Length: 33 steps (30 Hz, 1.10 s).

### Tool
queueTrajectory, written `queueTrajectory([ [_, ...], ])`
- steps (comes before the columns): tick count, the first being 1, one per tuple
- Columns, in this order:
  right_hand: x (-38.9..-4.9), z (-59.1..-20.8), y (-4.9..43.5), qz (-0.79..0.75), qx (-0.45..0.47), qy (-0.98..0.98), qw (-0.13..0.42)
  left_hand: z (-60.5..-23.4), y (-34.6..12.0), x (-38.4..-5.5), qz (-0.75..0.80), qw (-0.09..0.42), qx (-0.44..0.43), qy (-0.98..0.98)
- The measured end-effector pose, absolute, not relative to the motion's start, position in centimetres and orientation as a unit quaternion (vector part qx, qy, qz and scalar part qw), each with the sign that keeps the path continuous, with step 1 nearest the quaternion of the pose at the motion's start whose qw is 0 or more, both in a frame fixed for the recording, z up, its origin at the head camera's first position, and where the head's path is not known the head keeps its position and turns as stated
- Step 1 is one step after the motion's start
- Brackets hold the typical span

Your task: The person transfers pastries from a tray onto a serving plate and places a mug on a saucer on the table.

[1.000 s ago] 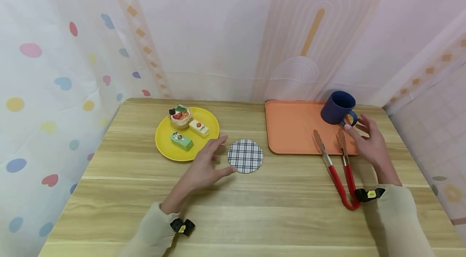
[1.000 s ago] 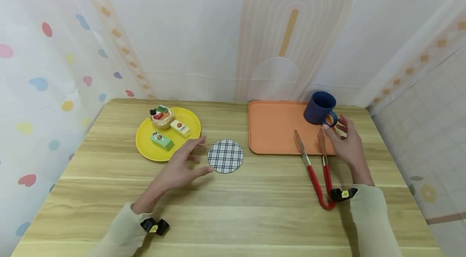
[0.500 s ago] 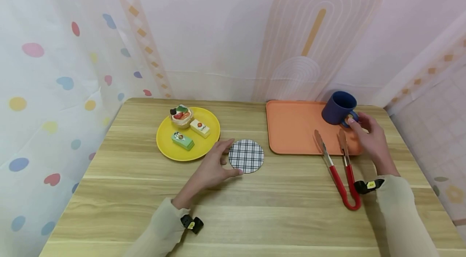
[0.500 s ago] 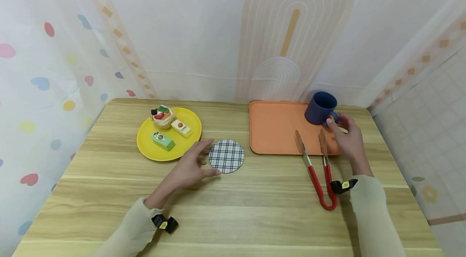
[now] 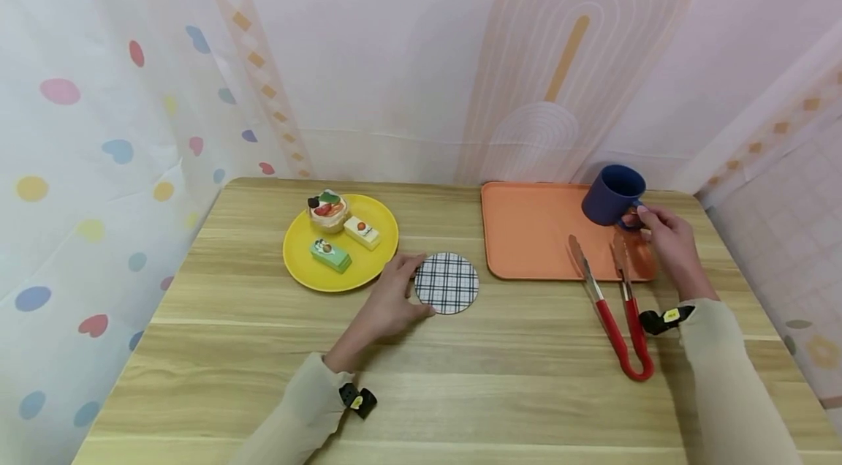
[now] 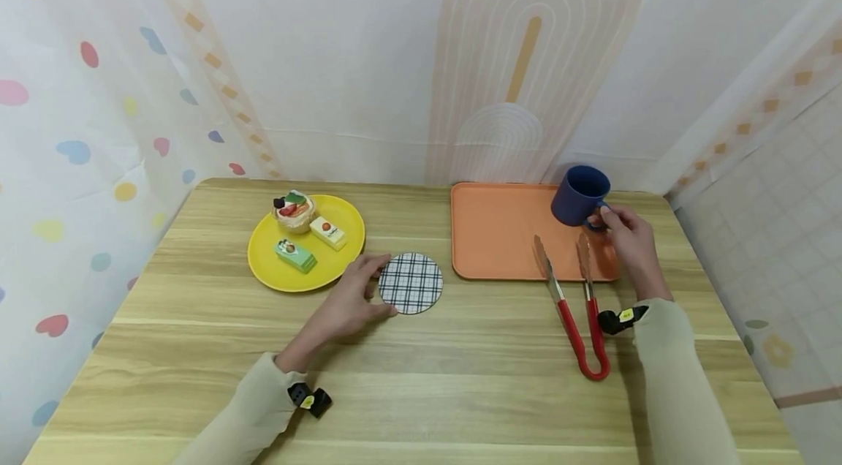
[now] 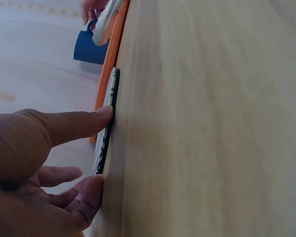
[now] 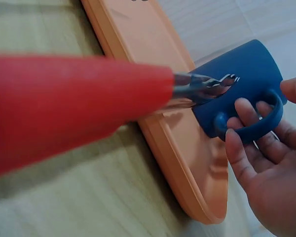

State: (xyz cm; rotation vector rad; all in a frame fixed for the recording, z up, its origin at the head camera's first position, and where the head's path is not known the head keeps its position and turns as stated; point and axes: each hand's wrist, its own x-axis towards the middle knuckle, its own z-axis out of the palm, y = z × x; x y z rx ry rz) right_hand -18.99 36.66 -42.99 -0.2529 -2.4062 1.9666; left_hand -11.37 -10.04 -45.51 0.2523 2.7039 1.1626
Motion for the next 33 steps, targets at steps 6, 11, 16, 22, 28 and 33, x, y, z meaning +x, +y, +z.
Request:
queueTrajectory([
  [6,-19.54,-43.12,36.96,0.641,-0.048,-0.766,-0.002,-45.50,-9.97,-11.61,0.384,0.099,0.080,0.914],
  [11,-19.87,-43.08,37.14,0.628,-0.017,-0.777,-0.019,-45.47,-9.98,-11.72,0.382,0.101,0.082,0.915],
  [16,-19.98,-42.91,37.27,0.656,-0.008,-0.754,-0.034,-45.42,-9.97,-11.68,0.384,0.104,0.081,0.914],
  [22,-19.84,-42.78,37.22,0.679,-0.006,-0.733,-0.047,-45.37,-9.96,-11.68,0.383,0.107,0.082,0.914],
  [28,-19.74,-42.86,37.12,0.708,-0.001,-0.704,-0.057,-45.25,-9.91,-11.63,0.381,0.115,0.078,0.914],
  [33,-19.70,-42.97,37.05,0.715,0.007,-0.697,-0.055,-45.25,-9.88,-11.58,0.383,0.119,0.072,0.913],
])
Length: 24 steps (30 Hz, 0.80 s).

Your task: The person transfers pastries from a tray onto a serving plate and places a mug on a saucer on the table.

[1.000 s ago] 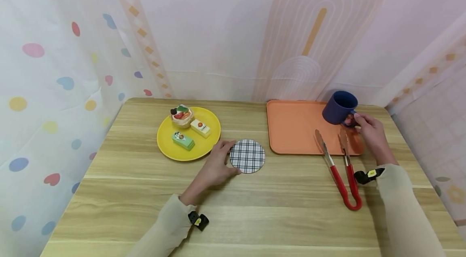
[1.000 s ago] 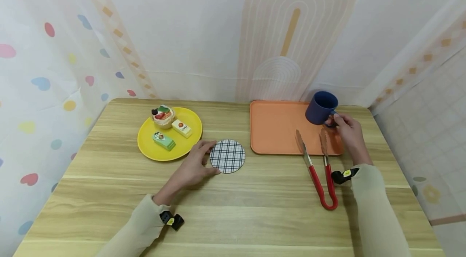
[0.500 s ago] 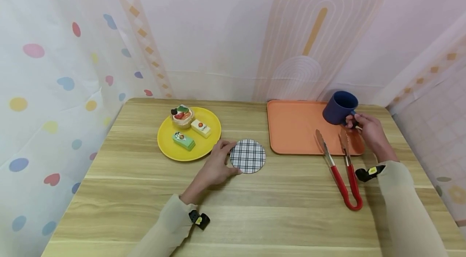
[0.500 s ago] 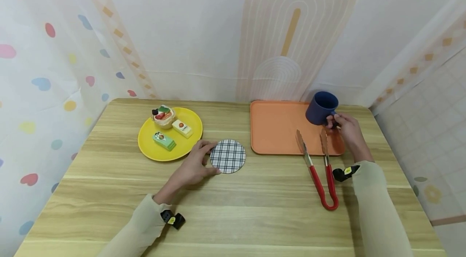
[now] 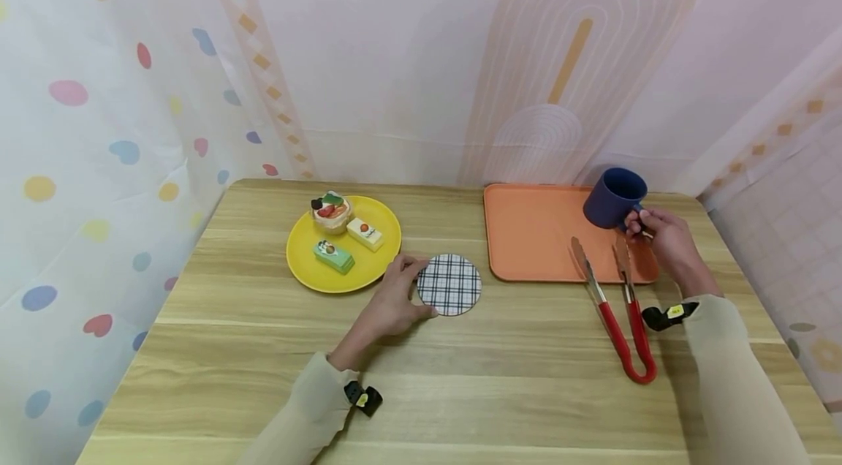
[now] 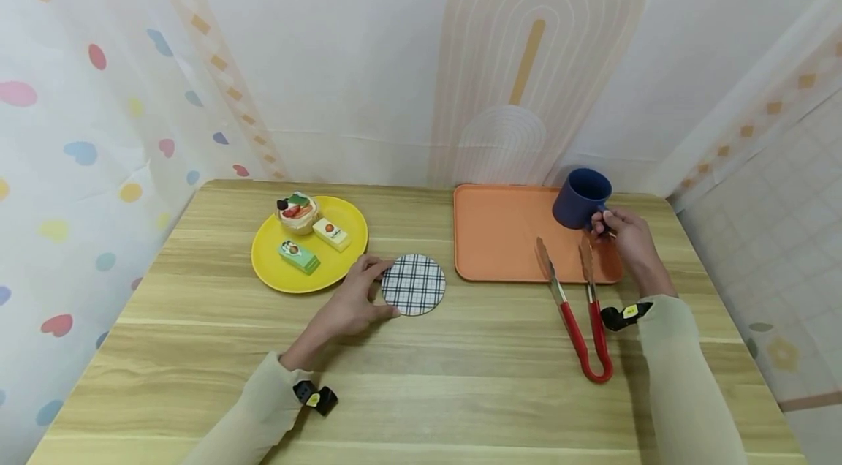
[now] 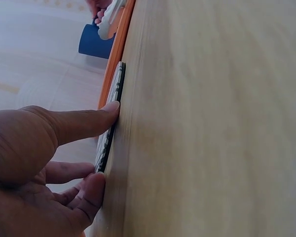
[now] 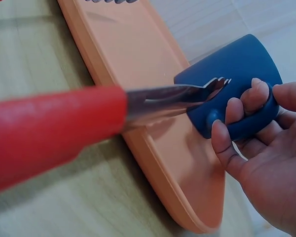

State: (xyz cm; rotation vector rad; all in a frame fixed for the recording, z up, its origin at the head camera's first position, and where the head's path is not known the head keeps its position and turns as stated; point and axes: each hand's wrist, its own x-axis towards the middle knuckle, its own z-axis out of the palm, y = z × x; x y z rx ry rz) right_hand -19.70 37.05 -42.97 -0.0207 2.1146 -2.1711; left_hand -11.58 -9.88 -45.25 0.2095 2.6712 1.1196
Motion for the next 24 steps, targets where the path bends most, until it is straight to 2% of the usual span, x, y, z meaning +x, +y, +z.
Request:
queueTrajectory([
  [13,-19.4,-43.0,36.7,-0.710,0.013,0.703,0.046,-45.2,-9.8,-11.5,0.387,0.124,0.068,0.911],
  [24,-19.6,-42.0,36.2,-0.714,-0.007,0.700,0.036,-45.1,-9.8,-11.5,0.387,0.125,0.066,0.911],
])
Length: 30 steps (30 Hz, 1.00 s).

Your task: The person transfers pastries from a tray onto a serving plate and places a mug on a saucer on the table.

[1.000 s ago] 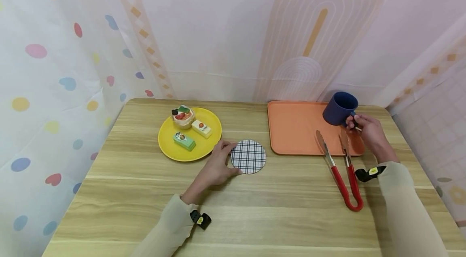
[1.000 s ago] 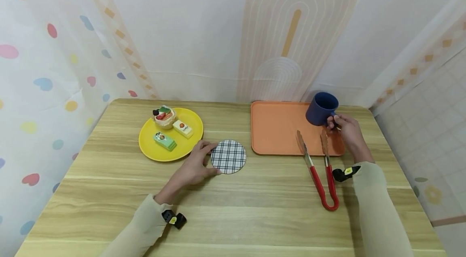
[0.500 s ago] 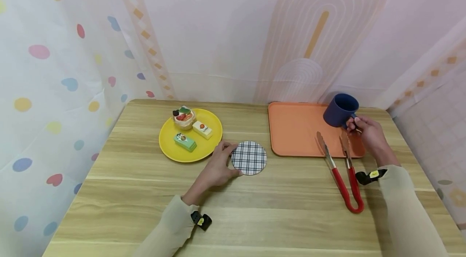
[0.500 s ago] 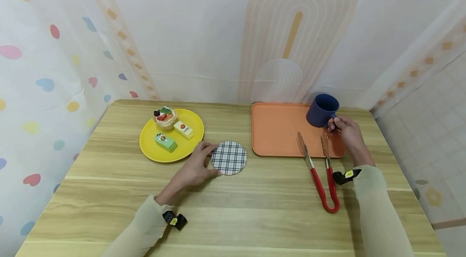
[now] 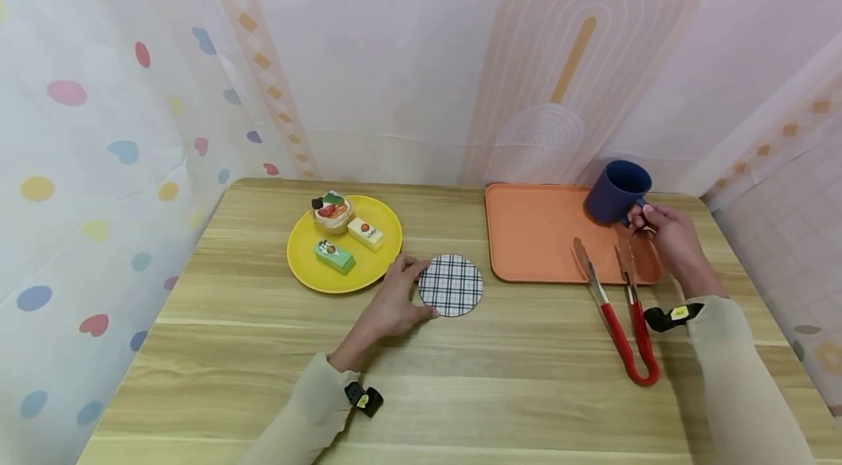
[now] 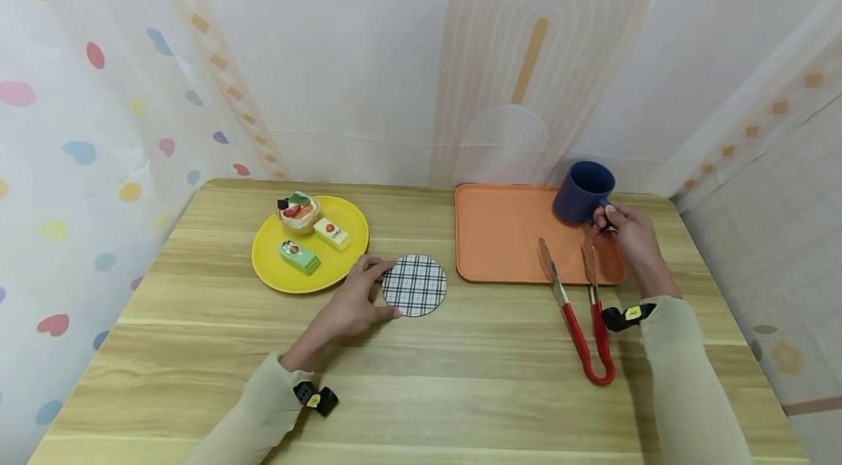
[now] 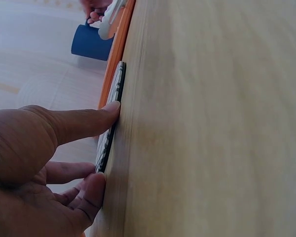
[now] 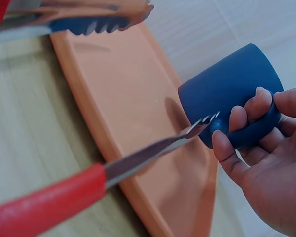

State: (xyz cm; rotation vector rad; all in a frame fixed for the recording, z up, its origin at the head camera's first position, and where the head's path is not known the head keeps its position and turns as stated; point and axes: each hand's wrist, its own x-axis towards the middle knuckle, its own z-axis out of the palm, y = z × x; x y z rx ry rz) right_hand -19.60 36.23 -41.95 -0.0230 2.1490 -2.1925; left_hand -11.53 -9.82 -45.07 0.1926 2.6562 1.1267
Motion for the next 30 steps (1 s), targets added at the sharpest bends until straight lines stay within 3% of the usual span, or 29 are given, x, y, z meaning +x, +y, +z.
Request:
queueTrajectory([
  [30,-18.3,-40.1,32.6,-0.707,-0.076,0.703,0.019,-45.0,-9.8,-11.5,0.389,0.126,0.063,0.910],
])
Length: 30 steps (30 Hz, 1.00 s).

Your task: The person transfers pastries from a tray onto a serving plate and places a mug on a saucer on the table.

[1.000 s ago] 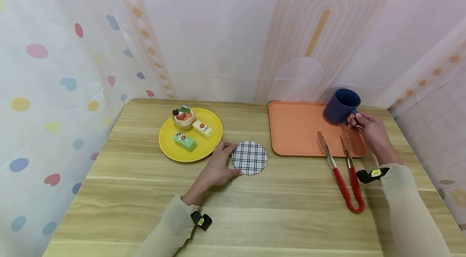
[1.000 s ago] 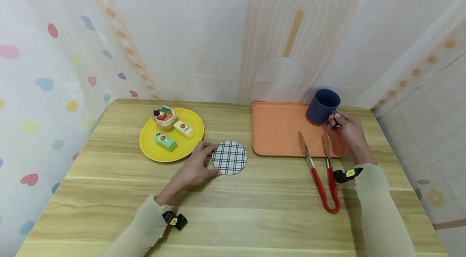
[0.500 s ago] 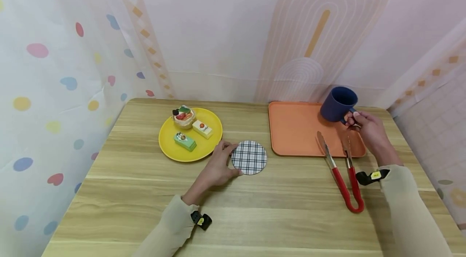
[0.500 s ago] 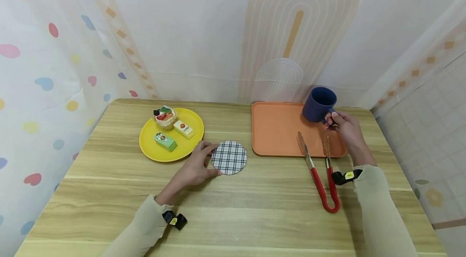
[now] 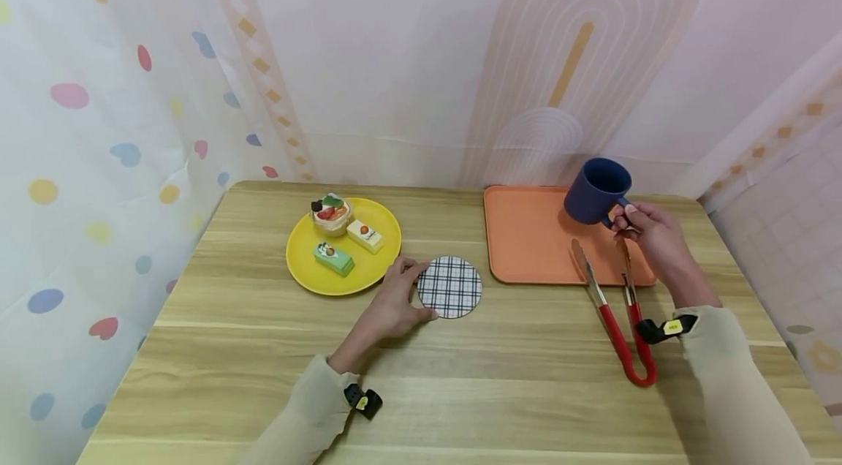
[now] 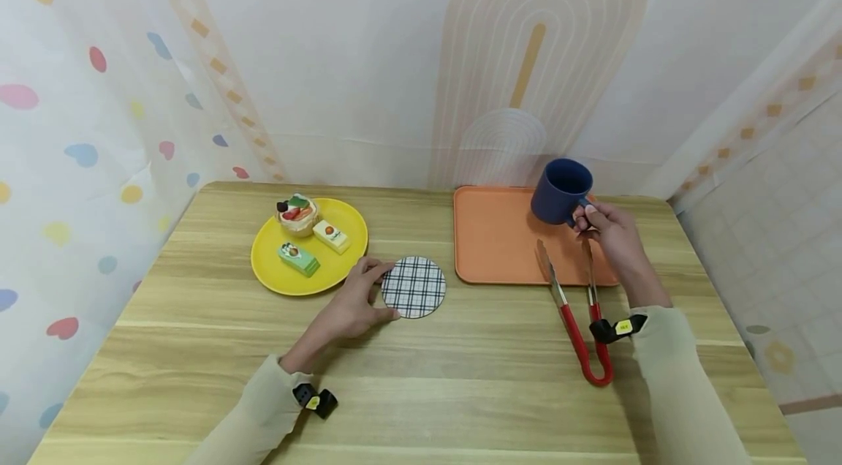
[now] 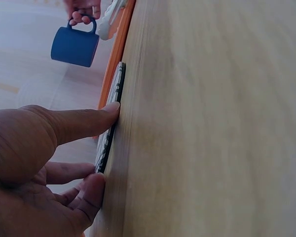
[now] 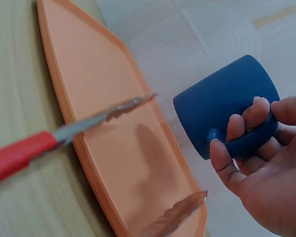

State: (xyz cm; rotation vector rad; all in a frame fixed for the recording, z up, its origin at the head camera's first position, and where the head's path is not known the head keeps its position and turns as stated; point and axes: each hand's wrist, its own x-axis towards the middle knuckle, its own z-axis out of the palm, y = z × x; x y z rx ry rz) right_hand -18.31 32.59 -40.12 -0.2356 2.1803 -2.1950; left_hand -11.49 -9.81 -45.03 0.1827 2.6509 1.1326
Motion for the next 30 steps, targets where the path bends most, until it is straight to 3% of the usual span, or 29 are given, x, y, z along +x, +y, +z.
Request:
queueTrajectory([
  [30,-15.9,-39.3,27.9,-0.681,-0.093,0.725,0.045,-45.2,-9.8,-11.5,0.387,0.130,0.062,0.911],
])
